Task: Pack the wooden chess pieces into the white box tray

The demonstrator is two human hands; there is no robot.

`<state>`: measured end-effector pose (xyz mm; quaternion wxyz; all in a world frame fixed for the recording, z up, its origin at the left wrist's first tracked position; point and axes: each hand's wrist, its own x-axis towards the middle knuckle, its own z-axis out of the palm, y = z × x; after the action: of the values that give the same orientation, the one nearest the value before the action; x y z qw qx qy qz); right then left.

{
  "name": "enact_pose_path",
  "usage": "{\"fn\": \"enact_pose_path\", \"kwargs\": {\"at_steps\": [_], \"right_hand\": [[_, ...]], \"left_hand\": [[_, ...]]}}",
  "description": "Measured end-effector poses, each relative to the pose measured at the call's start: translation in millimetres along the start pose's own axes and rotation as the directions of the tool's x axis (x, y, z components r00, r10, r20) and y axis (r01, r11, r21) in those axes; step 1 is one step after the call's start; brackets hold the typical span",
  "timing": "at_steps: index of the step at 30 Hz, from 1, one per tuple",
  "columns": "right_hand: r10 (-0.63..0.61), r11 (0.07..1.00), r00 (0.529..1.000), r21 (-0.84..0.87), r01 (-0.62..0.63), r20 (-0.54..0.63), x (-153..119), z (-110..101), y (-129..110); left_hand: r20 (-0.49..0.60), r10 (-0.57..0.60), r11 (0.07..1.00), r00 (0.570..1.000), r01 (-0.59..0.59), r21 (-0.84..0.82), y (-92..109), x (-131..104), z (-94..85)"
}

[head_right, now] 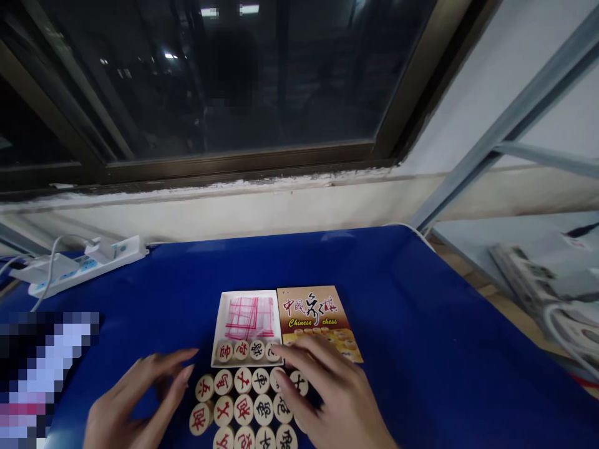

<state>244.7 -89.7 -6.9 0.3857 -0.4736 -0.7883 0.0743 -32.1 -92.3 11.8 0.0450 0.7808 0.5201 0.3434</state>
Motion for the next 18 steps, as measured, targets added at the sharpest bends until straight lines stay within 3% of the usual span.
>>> {"fn": "enact_pose_path", "kwargs": {"at_steps": [2,4,8,13,18], "right_hand": [[-0.031,0.998,0.978,0.067,0.017,0.209,26,1,5],[-0.041,0.997,0.934,0.079,0.014,0.354,49,4,12],[-0.036,0.994,0.819,0.105,-0.03,0.572,75,11,25],[-0.045,0.989,0.795,0.141,-0.051,0.605,81,16,31],[-0.033,0.987,0.823,0.147,-0.061,0.568,75,17,29]], "left_hand": [[0.143,0.144,0.989,0.979,-0.138,-0.05,-2,30,3.1],[0.291,0.24,0.971,0.926,-0.231,-0.066,-4,57,9.3],[0.494,0.283,0.949,0.822,-0.314,-0.02,-6,91,22.0],[0.585,0.311,0.947,0.749,-0.294,-0.126,-7,94,29.8],[0.576,0.335,0.94,0.746,-0.302,-0.156,-6,88,34.8]]}}
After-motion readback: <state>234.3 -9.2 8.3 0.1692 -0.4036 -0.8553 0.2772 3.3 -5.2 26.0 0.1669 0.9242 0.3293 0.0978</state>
